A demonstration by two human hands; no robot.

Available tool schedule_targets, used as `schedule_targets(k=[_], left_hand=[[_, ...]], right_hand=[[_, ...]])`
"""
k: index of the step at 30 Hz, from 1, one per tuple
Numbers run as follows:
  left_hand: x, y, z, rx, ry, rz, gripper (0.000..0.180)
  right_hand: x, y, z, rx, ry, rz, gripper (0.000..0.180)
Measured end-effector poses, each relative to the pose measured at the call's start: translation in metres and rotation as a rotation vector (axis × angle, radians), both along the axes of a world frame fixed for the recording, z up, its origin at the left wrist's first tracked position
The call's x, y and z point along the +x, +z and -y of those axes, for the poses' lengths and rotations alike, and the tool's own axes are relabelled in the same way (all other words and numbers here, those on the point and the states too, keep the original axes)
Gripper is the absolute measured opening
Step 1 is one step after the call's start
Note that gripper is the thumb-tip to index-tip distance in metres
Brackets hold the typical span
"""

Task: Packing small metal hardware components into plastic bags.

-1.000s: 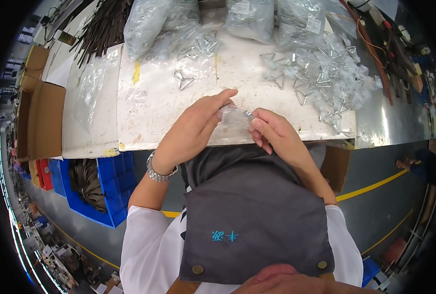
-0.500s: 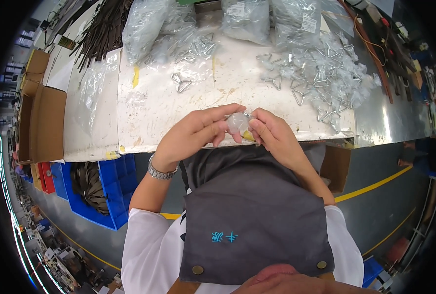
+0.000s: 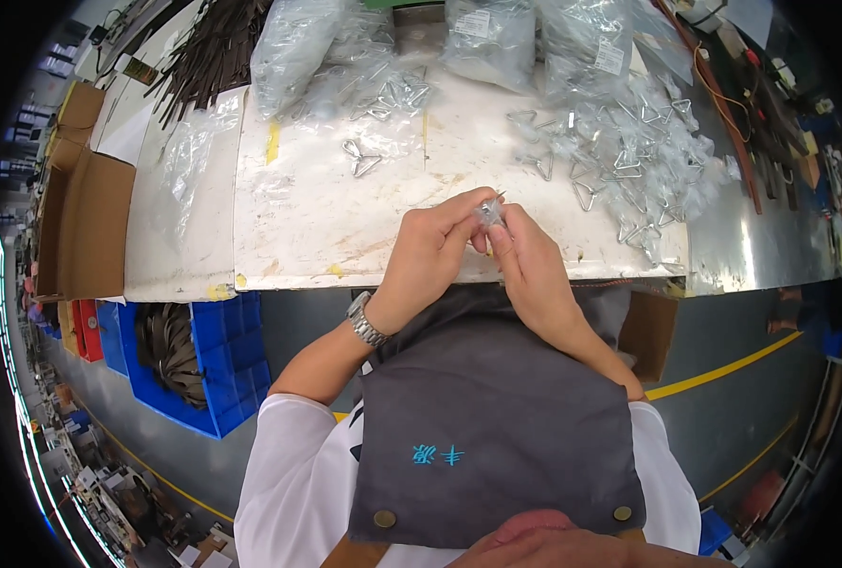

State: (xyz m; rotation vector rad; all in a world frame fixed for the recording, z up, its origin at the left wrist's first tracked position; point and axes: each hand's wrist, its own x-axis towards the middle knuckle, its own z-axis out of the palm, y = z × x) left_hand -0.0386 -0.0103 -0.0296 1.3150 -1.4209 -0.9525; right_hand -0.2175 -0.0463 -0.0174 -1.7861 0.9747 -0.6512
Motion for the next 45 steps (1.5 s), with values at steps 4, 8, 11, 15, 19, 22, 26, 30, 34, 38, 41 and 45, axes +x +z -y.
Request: schedule_targets(k=[4,8,11,15,19,22,26,30,34,38,41,45], left_hand=[[0.013,0.011,0.013,0.218,-0.061,-0.224,0.036],[0.060,0.014,0.014,0.160,0.006,0.172,0.027],[0.107,0.010,0.019,-0.069,0.237,0.732,0.026],[0.121,-0.004,0.023,-0.009,0.240,1.072,0.022],[0.116,-0.005,0.031,-0.031,0.094,1.331,0.016],[0.113,0.006,0.037,-0.051,-0.056,1.458,0.014],[0.131,0.004,0.046,-0.129,-0.194,1.500,0.014],[0.132,0.019,0.045,-0.131,-0.062,1.127,0.017],[0.108,0.056,0.034,0.190,-0.185,0.652,0.014],[0.087,0.053,0.035,0.396,-0.315,-0.038,0.013],[0.077,0.028,0.041,0.365,-0.174,-0.140,0.012],[0.058,0.001,0.035,0.305,0.006,-0.506,0.019]], right_hand=[[-0.012,0.006,0.023,-0.019,-0.001,-0.073,0.024],[-0.061,0.027,0.095,-0.338,-0.489,0.001,0.034],[-0.087,0.039,0.139,-0.551,-0.556,-0.254,0.041],[-0.067,0.026,0.128,-0.782,-0.515,-0.303,0.044],[-0.022,0.013,0.066,-0.374,-0.171,-0.025,0.039],[-0.006,-0.010,0.043,-0.222,0.001,0.008,0.031],[-0.002,-0.013,0.036,-0.155,0.089,-0.016,0.029],[0.000,-0.010,0.037,-0.151,0.063,0.026,0.035],[0.015,-0.005,0.050,-0.020,0.002,0.199,0.047],[0.019,-0.003,0.066,0.475,0.190,0.365,0.039],[0.016,-0.017,0.066,0.574,0.203,0.279,0.021],[0.016,-0.025,0.061,0.550,0.053,0.454,0.018]])
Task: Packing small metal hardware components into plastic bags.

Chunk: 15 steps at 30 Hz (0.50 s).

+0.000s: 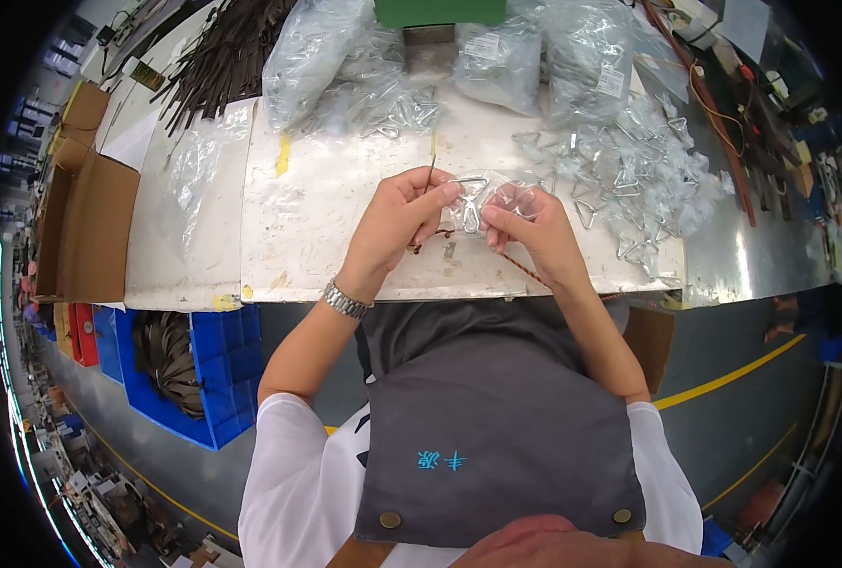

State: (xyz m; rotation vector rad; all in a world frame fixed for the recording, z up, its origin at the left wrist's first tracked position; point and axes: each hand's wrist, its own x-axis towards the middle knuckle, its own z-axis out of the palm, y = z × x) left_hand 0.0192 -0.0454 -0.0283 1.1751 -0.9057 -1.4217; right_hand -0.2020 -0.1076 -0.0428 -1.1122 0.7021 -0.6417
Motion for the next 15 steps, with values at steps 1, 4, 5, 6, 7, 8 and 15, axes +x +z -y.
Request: schedule_targets(k=[1,4,5,6,7,8,15], left_hand=[[-0.005,-0.005,-0.002,-0.021,0.030,0.002,0.020],[-0.007,-0.005,0.000,-0.044,0.030,0.087,0.017],[-0.006,-0.002,0.001,-0.047,0.011,0.160,0.016],[-0.006,0.002,0.002,-0.047,0.014,0.158,0.016],[-0.007,0.006,0.003,-0.057,-0.022,0.226,0.016],[-0.007,0.009,0.003,-0.066,-0.058,0.296,0.016],[-0.020,-0.001,0.008,-0.474,-0.094,0.826,0.012]], right_hand=[[-0.002,-0.001,0.000,-0.003,0.010,0.007,0.021],[-0.016,0.010,0.007,-0.043,0.140,-0.078,0.028],[-0.021,0.016,0.013,-0.043,0.143,-0.081,0.028],[-0.027,0.023,0.019,0.000,0.150,-0.060,0.033],[-0.032,0.029,0.025,0.045,0.153,-0.037,0.038],[-0.036,0.032,0.031,0.003,0.212,-0.099,0.039],[-0.012,0.009,0.035,-0.169,0.410,-0.240,0.034]])
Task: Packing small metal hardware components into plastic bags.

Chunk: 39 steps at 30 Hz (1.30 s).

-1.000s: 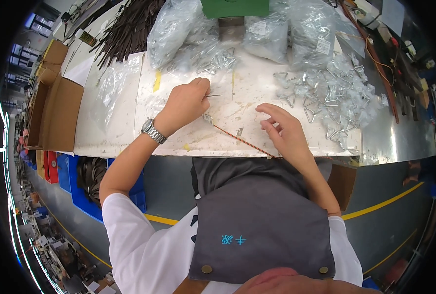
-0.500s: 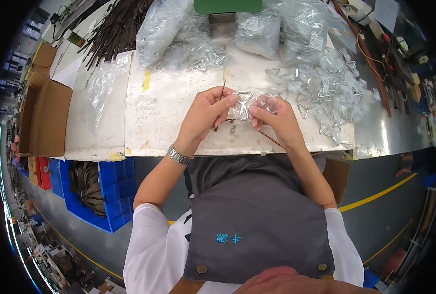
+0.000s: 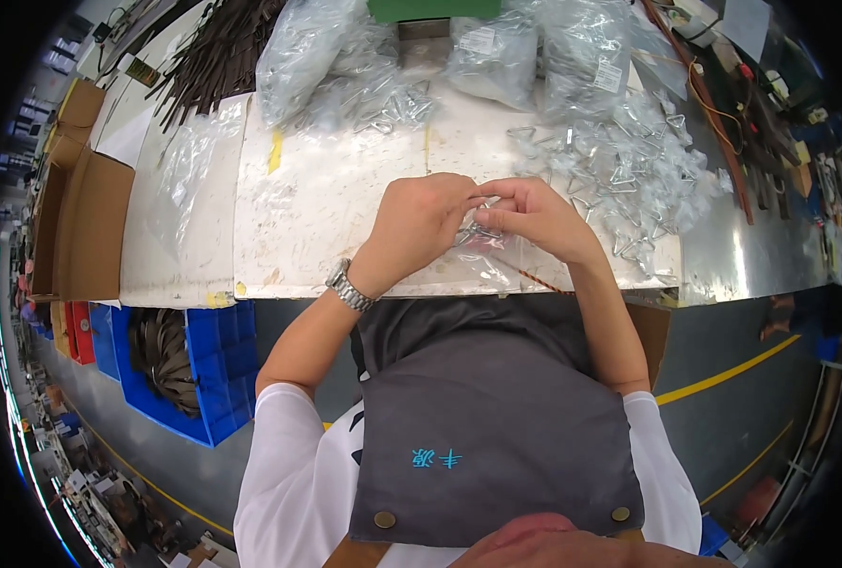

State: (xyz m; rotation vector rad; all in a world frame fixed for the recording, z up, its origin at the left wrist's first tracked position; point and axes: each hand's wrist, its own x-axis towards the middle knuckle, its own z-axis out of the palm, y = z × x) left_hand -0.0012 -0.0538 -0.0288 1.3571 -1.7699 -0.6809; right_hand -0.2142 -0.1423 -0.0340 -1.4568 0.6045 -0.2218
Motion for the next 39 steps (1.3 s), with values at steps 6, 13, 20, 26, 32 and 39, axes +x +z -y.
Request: schedule_targets(k=[6,13,20,26,32,39], left_hand=[[-0.005,-0.002,-0.001,-0.173,0.169,0.033,0.010],[-0.041,-0.003,-0.030,0.506,0.107,-1.022,0.022],[-0.062,-0.020,-0.028,0.506,0.184,-1.165,0.019],[-0.057,-0.021,-0.029,0.504,0.272,-1.114,0.021],[-0.031,-0.004,-0.021,0.382,0.197,-0.797,0.017],[-0.039,0.007,-0.019,0.224,0.227,-0.457,0.016]], right_hand=[[-0.005,-0.006,-0.002,0.072,-0.099,0.038,0.030],[0.006,-0.021,-0.018,0.263,-0.644,0.508,0.025],[0.021,0.002,-0.044,0.315,-0.618,0.518,0.036],[0.024,0.001,-0.052,0.409,-0.651,0.532,0.040],[-0.001,-0.010,-0.054,0.142,-0.386,0.197,0.042],[0.008,-0.008,-0.050,0.197,-0.352,0.187,0.049]])
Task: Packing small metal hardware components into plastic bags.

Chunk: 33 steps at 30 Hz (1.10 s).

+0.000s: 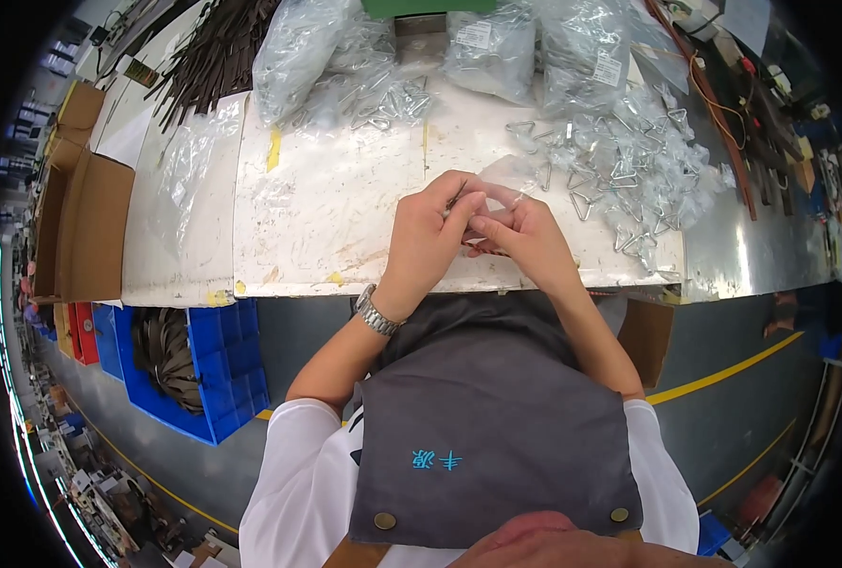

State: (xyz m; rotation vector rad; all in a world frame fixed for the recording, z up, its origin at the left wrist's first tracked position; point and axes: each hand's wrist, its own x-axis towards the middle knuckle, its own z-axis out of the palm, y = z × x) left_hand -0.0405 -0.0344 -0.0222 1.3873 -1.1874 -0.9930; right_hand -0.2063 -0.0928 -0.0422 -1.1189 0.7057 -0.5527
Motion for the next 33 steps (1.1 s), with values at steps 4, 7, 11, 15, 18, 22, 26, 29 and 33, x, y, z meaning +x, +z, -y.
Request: schedule_targets(k=[4,7,11,15,18,22,26,29,33], left_hand=[[0.001,-0.015,0.006,-0.203,0.093,0.250,0.018],[0.005,-0.018,0.006,-0.204,0.136,0.253,0.022],[0.013,-0.007,0.001,-0.063,0.192,0.060,0.028],[0.011,-0.013,-0.012,0.218,-0.032,-0.152,0.020],[0.002,-0.021,-0.013,0.185,0.015,-0.309,0.021],[-0.006,-0.019,-0.014,0.110,0.068,-0.416,0.021],[-0.005,-0.018,-0.016,0.090,0.152,-0.503,0.020],[0.000,-0.019,-0.018,0.079,0.159,-0.401,0.019],[0.007,-0.018,-0.018,0.088,0.130,-0.389,0.020]], right_hand=[[-0.001,-0.004,0.001,-0.019,0.011,-0.013,0.052],[0.001,-0.007,0.000,-0.048,-0.005,-0.026,0.049],[0.002,-0.008,0.003,-0.004,-0.211,0.194,0.039],[0.003,-0.012,0.006,-0.049,-0.250,0.150,0.036],[0.010,-0.014,-0.004,-0.072,-0.280,0.196,0.038],[0.009,-0.015,-0.005,-0.044,-0.293,0.214,0.040],[0.007,-0.010,-0.003,-0.037,-0.269,0.209,0.039],[0.001,-0.001,0.000,-0.066,-0.237,0.131,0.039],[-0.001,0.002,0.004,-0.076,-0.208,0.159,0.037]])
